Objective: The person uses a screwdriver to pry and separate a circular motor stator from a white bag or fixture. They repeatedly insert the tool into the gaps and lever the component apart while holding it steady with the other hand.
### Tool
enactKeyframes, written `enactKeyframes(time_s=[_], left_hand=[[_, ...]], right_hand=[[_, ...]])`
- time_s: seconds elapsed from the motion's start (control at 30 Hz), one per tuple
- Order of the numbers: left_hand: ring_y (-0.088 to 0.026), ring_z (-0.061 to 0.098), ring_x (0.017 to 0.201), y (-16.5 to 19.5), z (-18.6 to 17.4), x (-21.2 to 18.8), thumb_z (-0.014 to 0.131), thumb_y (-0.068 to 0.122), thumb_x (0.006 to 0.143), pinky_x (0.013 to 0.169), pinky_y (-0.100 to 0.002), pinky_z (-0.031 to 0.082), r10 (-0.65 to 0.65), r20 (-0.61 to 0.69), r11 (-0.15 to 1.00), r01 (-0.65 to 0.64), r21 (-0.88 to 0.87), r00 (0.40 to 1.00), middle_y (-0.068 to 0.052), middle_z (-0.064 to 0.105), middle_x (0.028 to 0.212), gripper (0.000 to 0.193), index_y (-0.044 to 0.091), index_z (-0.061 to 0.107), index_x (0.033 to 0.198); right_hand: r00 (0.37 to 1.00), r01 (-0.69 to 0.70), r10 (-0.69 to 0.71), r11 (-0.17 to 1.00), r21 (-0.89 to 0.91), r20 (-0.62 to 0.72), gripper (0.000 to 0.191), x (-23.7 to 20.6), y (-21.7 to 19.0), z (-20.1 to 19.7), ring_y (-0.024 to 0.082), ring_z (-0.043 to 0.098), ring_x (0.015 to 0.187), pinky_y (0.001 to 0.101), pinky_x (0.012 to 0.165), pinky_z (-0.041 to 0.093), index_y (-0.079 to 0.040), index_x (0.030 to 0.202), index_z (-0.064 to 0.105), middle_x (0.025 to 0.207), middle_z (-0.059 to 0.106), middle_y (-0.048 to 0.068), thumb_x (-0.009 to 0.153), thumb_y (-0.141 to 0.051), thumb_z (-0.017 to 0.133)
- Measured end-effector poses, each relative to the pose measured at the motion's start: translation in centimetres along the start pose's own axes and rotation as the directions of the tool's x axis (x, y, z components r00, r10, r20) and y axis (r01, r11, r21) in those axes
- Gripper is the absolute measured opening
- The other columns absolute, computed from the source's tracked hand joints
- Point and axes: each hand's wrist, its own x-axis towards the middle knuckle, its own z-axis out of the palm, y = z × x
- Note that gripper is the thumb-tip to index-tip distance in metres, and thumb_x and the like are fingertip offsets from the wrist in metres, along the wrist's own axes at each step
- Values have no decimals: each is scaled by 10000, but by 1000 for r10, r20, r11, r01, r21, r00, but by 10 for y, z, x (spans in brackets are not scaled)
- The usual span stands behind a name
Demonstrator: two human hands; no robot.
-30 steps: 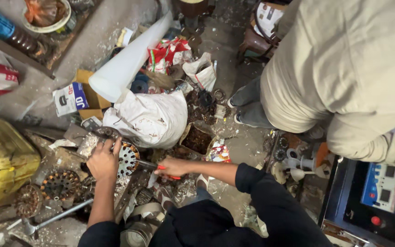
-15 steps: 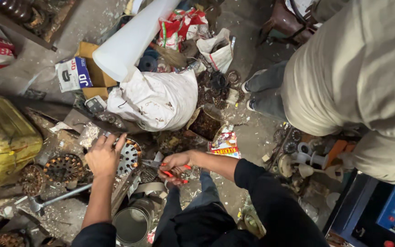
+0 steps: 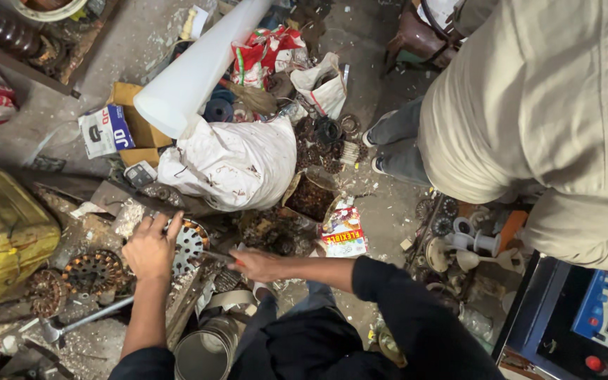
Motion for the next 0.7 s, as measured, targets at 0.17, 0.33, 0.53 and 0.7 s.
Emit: enactKeyframes(time_s=[0.17,0.33,0.53,0.7], left_hand=[[-322,678,724,0,-2,2,722,506,974,570,-452,517,8,12,1000,-8,4,1000,-71,691,854,373,156,728,844],[-213,703,1120,-13,5,-4,569,156,1035,1022,-343,571,313,-58,948,-315,-33,948,-69,706,1226,309,121,727,1298],[-265,700,620,-10,-6,-5,727,513,934,475,-409,517,-27,-71,977,12,-214,997,-76,713,844,378,138,759,895],[-308,671,632,-1,-30,2,724,504,943,495,-454,499,-8,-133,985,-15,-169,991,-68,625,736,364,157,715,833]], right_hand=[[913,111,-214,950,-292,-347,243,2,-7,17,393,631,670,496,598,497,-46,1164,581,815,637,243,942,-113,508],[923,151,-272,907,-394,-273,214,-2,-4,15,344,638,710,474,660,499,-15,1139,578,805,650,205,1026,-186,517],[961,272,-269,961,-53,69,291,-3,-16,-16,242,671,796,393,721,494,6,1207,583,867,706,115,1029,-222,548],[925,-35,-17,991,131,379,341,5,-34,-33,132,628,726,299,660,494,-31,1051,657,798,670,51,1079,-348,535]])
